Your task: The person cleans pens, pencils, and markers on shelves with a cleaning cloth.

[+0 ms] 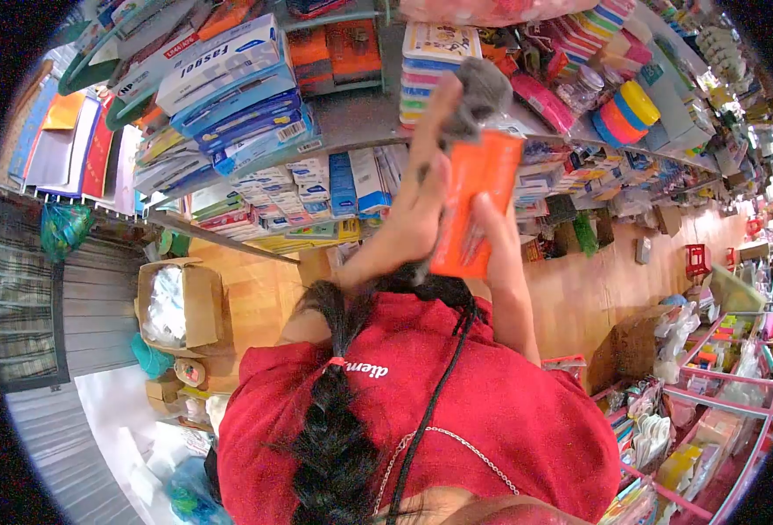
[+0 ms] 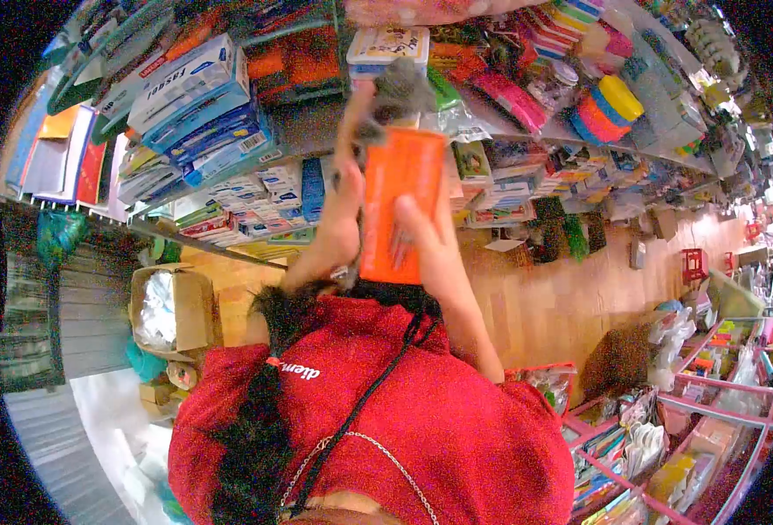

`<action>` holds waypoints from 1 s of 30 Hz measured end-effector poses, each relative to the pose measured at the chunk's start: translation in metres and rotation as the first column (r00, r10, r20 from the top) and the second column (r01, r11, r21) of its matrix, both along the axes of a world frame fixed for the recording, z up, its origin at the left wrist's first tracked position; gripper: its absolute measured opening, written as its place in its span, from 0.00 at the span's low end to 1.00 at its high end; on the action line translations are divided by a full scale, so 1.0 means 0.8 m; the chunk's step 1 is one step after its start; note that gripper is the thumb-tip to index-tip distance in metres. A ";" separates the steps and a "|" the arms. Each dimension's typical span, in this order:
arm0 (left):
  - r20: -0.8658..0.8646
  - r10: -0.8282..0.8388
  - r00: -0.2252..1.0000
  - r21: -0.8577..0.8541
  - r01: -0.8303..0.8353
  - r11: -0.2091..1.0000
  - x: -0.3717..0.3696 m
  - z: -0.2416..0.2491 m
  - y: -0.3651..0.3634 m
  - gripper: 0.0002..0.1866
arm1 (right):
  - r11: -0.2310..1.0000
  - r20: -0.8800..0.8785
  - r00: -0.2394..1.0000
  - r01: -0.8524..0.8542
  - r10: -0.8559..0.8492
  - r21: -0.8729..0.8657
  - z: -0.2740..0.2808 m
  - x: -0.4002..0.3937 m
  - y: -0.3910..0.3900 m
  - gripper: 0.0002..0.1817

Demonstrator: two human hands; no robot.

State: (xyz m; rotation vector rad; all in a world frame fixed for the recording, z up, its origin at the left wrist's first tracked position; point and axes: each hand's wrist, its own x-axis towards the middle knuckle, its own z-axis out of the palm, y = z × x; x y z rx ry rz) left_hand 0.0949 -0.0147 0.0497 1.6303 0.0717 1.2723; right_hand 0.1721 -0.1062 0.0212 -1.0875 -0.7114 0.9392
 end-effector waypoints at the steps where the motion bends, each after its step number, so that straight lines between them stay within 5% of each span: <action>1: -0.026 0.046 0.999 0.022 -0.045 0.999 0.005 -0.006 0.024 0.35 | 1.000 0.024 1.000 -0.020 0.020 -0.021 -0.003 -0.007 -0.003 0.32; 4: -0.110 0.033 0.993 0.131 -0.019 0.991 -0.009 -0.004 0.029 0.36 | 0.999 0.051 0.998 -0.032 0.034 -0.037 -0.011 -0.013 -0.002 0.33; 7: 0.061 -0.095 0.994 -0.215 0.106 0.971 0.000 -0.032 -0.032 0.38 | 0.999 -0.092 0.995 0.032 -0.030 0.012 -0.002 -0.001 -0.001 0.32; 10: 0.035 -0.107 0.994 -0.208 0.112 0.972 -0.003 -0.048 -0.039 0.38 | 0.967 -0.182 0.957 0.244 -0.226 0.079 0.021 0.001 0.010 0.23; 16: 0.015 -0.078 0.997 -0.117 0.079 0.990 -0.011 -0.009 0.013 0.27 | 0.978 0.083 0.976 -0.195 0.201 -0.080 0.008 0.002 -0.010 0.36; 18: -0.142 -0.315 0.938 -0.015 0.316 0.949 -0.029 -0.001 0.044 0.22 | 0.938 -0.070 0.950 -0.313 0.306 -0.151 0.014 0.005 -0.016 0.33; 19: -0.154 -0.286 0.946 -0.067 0.278 0.958 -0.030 0.019 0.033 0.18 | 0.891 -0.116 0.912 -0.408 0.392 -0.196 0.014 0.016 -0.016 0.32; 21: -0.279 -0.469 0.838 -0.091 0.463 0.882 -0.030 0.020 0.043 0.18 | 0.763 -0.219 0.810 -0.586 0.544 -0.272 0.014 0.038 -0.013 0.29; 23: -0.474 -0.487 0.734 -0.158 0.473 0.867 -0.036 -0.002 0.054 0.18 | 0.762 -0.139 0.808 -0.587 0.573 -0.274 0.018 0.038 -0.013 0.27; 24: -0.425 -0.600 0.678 -0.282 0.531 0.799 -0.032 -0.010 0.056 0.20 | 0.760 -0.095 0.804 -0.588 0.587 -0.276 0.020 0.039 -0.012 0.27; 26: -0.302 -0.609 0.733 -0.442 0.459 0.771 -0.043 -0.021 0.047 0.21 | 0.808 -0.162 0.849 -0.529 0.503 -0.259 0.020 0.032 -0.016 0.29; 29: -0.062 -0.564 0.824 -0.436 0.486 0.757 -0.048 0.016 0.012 0.30 | 0.827 -0.208 0.849 -0.523 0.486 -0.203 0.023 0.025 -0.023 0.34; 30: -0.103 -0.440 0.892 -0.349 0.381 0.856 -0.048 0.011 0.010 0.27 | 0.858 -0.192 0.877 -0.475 0.441 -0.197 0.017 0.024 -0.023 0.35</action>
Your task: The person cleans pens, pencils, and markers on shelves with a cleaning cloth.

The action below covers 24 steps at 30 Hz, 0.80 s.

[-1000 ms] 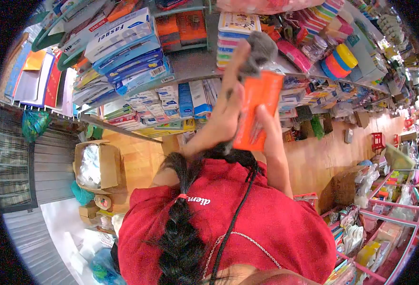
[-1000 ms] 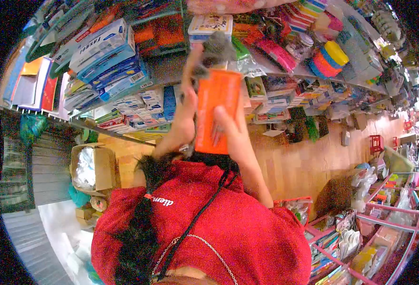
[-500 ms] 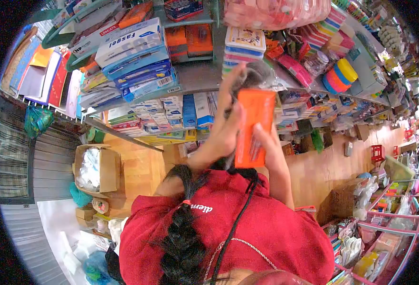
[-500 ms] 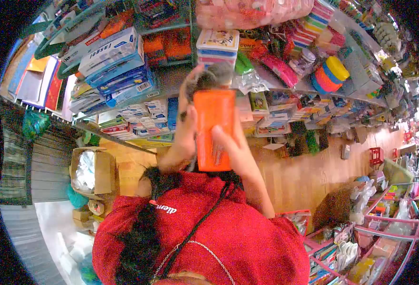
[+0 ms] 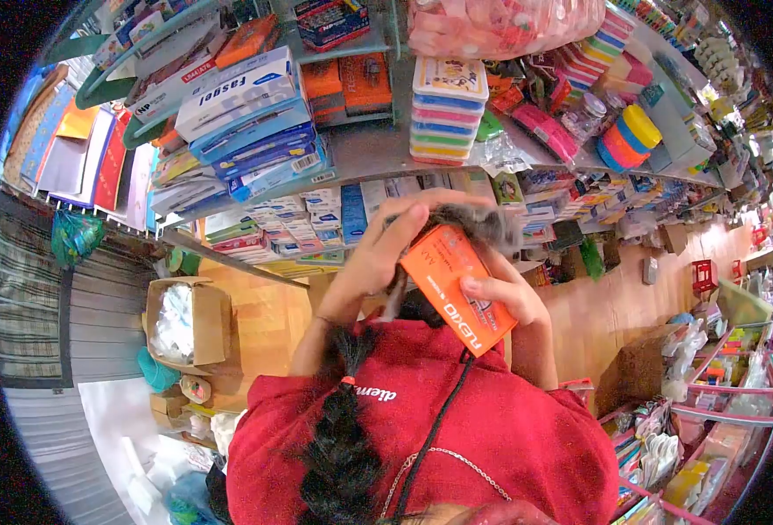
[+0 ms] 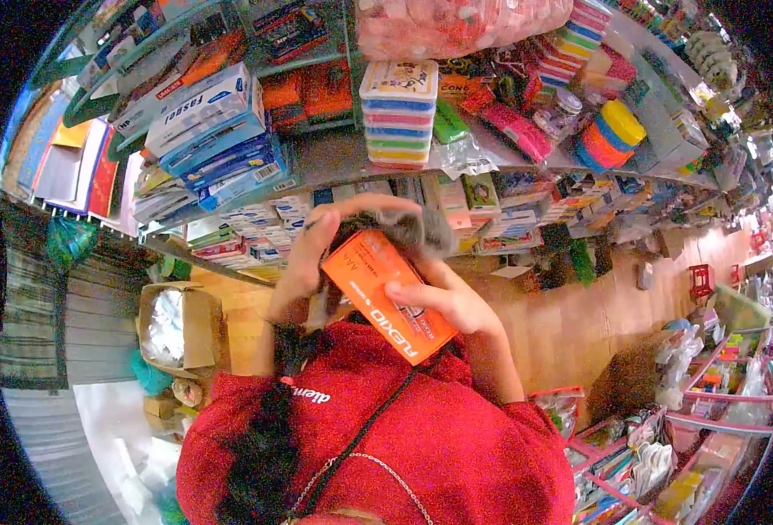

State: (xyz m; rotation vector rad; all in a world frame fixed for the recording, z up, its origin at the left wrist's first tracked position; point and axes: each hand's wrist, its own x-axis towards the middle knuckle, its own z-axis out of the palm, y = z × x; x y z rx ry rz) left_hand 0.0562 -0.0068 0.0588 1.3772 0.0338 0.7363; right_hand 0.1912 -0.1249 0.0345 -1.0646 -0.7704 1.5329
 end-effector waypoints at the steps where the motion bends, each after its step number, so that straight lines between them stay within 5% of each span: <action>1: 0.019 0.135 0.991 0.099 -0.136 0.986 0.000 -0.007 -0.001 0.25 | 0.999 0.012 0.999 0.053 -0.053 0.012 -0.011 -0.001 0.000 0.37; 3: 0.085 0.377 0.922 0.221 -0.386 0.895 -0.001 -0.013 -0.006 0.21 | 0.992 0.024 0.995 0.093 -0.096 0.084 -0.011 -0.006 0.002 0.41; 7: 0.031 0.725 0.688 0.169 -0.719 0.675 0.004 -0.028 -0.023 0.19 | 0.964 0.056 0.968 0.237 -0.245 0.123 -0.003 -0.022 0.013 0.39; 11: 0.133 0.363 0.922 0.197 -0.383 0.902 -0.003 -0.020 0.007 0.18 | 0.994 0.033 0.993 0.111 -0.111 0.020 0.000 -0.027 0.014 0.37; 14: -0.085 0.150 0.985 0.293 -0.119 0.949 -0.015 0.004 0.014 0.27 | 0.985 -0.178 0.978 -0.129 0.106 -0.118 -0.012 0.002 0.014 0.32; 15: -0.060 0.020 0.998 0.282 -0.003 0.959 -0.019 0.003 0.020 0.18 | 0.961 -0.173 0.971 -0.196 0.163 -0.194 -0.012 0.006 0.015 0.30; 18: -0.148 -0.238 0.960 0.078 0.251 0.965 -0.026 -0.012 0.035 0.17 | 0.986 -0.100 0.982 -0.166 0.163 -0.020 -0.004 -0.011 0.026 0.30; 20: -0.153 0.021 0.988 -0.069 -0.032 0.997 -0.034 -0.056 0.020 0.20 | 0.990 -0.184 0.977 -0.125 0.111 -0.066 -0.001 -0.016 0.024 0.34; 22: 0.082 0.061 0.995 -0.149 -0.048 0.988 -0.039 -0.021 0.006 0.22 | 0.978 -0.128 0.975 -0.193 0.182 -0.079 -0.010 -0.003 0.026 0.36; 24: 0.163 0.308 0.937 -0.021 -0.309 0.951 -0.037 -0.031 0.001 0.24 | 0.987 -0.163 0.977 -0.152 0.141 -0.059 -0.010 -0.009 0.026 0.40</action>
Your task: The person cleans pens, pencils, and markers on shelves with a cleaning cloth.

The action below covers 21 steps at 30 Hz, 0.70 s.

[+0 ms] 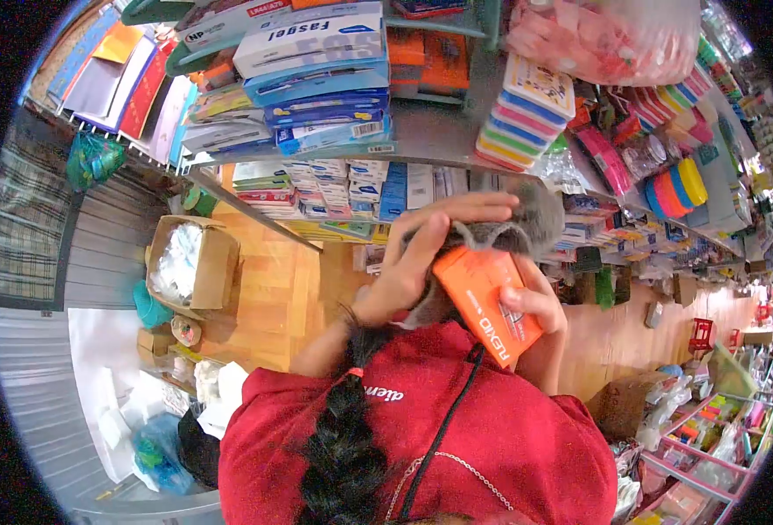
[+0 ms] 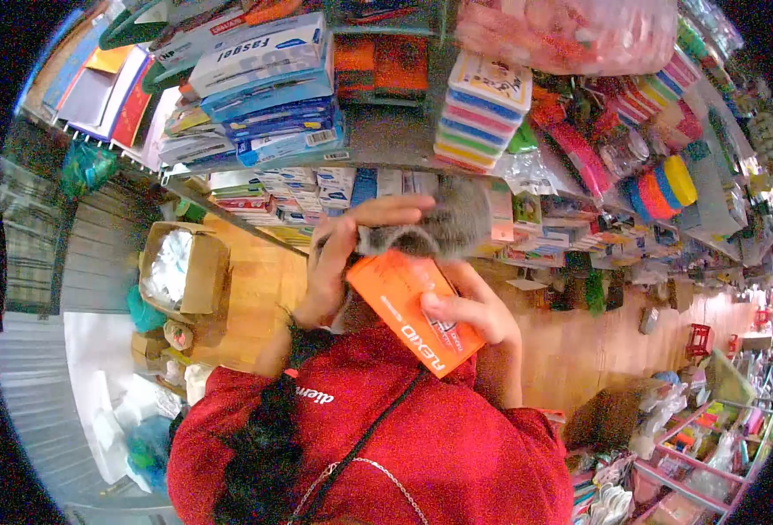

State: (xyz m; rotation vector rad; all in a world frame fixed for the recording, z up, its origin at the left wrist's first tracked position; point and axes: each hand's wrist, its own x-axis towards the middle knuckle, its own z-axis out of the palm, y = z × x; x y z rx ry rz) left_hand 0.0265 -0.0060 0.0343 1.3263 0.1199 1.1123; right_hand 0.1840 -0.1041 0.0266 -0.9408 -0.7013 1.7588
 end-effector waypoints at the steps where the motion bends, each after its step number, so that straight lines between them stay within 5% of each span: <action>1: 0.003 0.140 0.990 -0.004 -0.140 0.990 0.001 -0.001 -0.008 0.24 | 0.998 -0.032 0.998 0.048 -0.048 0.027 0.007 -0.012 0.003 0.41; 3: -0.002 0.326 0.945 -0.181 -0.321 0.930 0.004 -0.009 -0.020 0.21 | 0.991 -0.040 0.994 0.103 -0.100 0.085 0.009 -0.030 0.014 0.41; 6: 0.020 0.350 0.937 -0.550 -0.281 0.786 0.002 -0.011 -0.034 0.20 | 0.977 -0.034 0.979 0.201 -0.199 0.067 -0.017 -0.046 0.032 0.38; 10: 0.072 0.304 0.950 -0.594 -0.204 0.778 -0.012 -0.017 -0.033 0.22 | 0.951 0.023 0.950 0.310 -0.310 -0.011 -0.021 -0.071 0.046 0.32; 13: 0.016 0.313 0.950 -0.517 -0.260 0.816 -0.031 -0.008 -0.018 0.22 | 0.948 0.348 0.893 0.210 -0.285 0.237 -0.014 -0.078 0.060 0.28; 15: 0.028 0.322 0.946 -0.499 -0.266 0.825 -0.037 -0.002 -0.011 0.23 | 0.883 0.562 0.735 0.106 -0.380 0.458 -0.017 -0.083 0.076 0.27; 17: -0.136 0.504 0.853 0.001 -0.508 0.861 -0.044 0.000 0.009 0.23 | 0.867 0.397 0.822 0.212 -0.408 0.451 -0.004 -0.098 0.082 0.27; 18: -0.170 0.610 0.774 0.270 -0.559 0.784 -0.047 0.001 0.021 0.23 | 0.857 0.328 0.844 0.258 -0.425 0.446 -0.004 -0.109 0.084 0.28; 21: -0.182 0.450 0.874 0.243 -0.403 0.882 -0.052 0.005 0.048 0.25 | 0.844 0.106 0.911 0.319 -0.398 0.432 -0.020 -0.126 0.088 0.32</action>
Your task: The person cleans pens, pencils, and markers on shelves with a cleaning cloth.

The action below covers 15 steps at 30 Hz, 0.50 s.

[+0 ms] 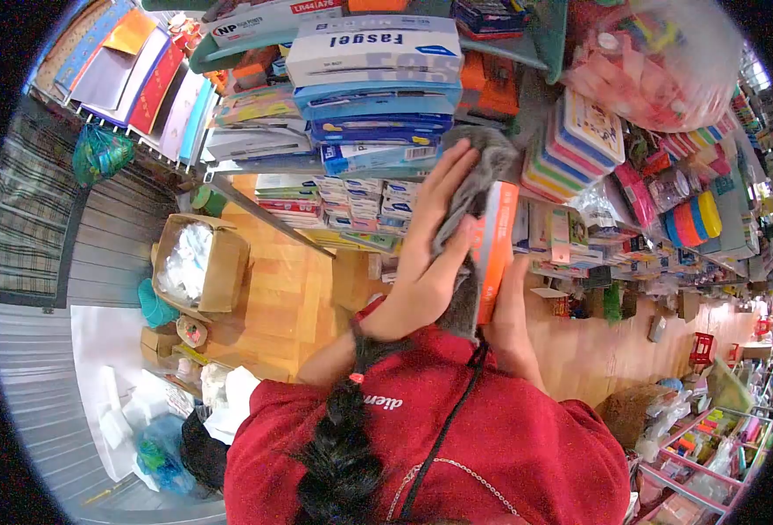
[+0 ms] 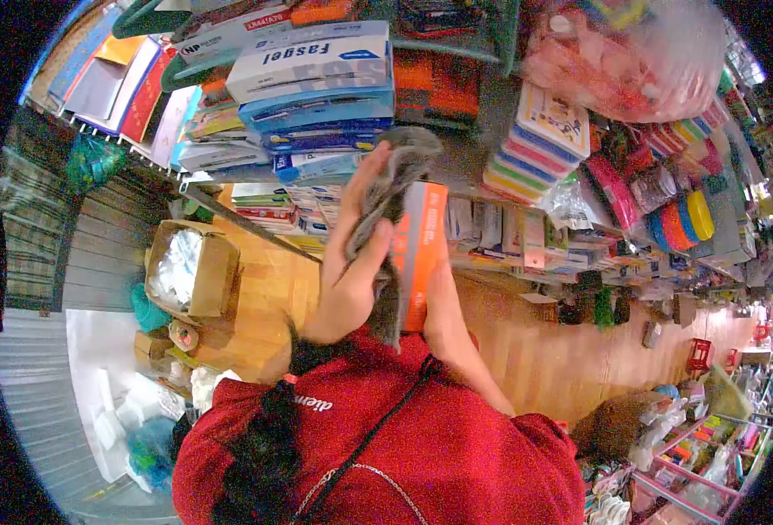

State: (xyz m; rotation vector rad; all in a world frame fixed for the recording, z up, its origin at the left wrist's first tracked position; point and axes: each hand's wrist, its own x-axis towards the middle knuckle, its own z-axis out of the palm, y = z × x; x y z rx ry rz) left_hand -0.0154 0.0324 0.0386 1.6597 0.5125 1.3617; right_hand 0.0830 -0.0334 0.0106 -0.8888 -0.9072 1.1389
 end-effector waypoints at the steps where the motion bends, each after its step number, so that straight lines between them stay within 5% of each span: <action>1: -0.002 -0.050 0.999 0.007 0.050 0.999 -0.001 -0.002 0.006 0.25 | 0.997 -0.068 0.995 -0.068 0.071 0.035 -0.011 -0.001 0.001 0.33; 5: -0.129 -0.008 0.992 0.182 0.031 0.983 0.001 -0.011 -0.007 0.26 | 0.974 0.105 0.969 0.225 -0.223 -0.015 0.004 -0.004 0.017 0.35; 6: -0.168 -0.070 0.983 0.198 0.104 0.975 -0.004 -0.018 -0.019 0.27 | 0.957 -0.034 0.958 0.283 -0.286 -0.068 0.001 0.004 0.022 0.32; 9: -0.163 -0.206 0.965 0.234 0.241 0.942 -0.012 -0.032 -0.014 0.28 | 0.959 -0.254 0.935 0.274 -0.246 0.078 0.004 0.014 0.031 0.29; 12: -0.117 -0.145 0.982 0.273 0.173 0.946 -0.016 -0.005 0.036 0.30 | 0.984 -0.076 0.983 0.171 -0.166 0.054 0.002 -0.016 0.024 0.30; 15: 0.042 -0.216 0.976 0.121 0.209 0.970 -0.041 0.021 0.063 0.31 | 0.997 0.105 0.991 0.079 -0.081 0.023 0.002 -0.051 0.016 0.33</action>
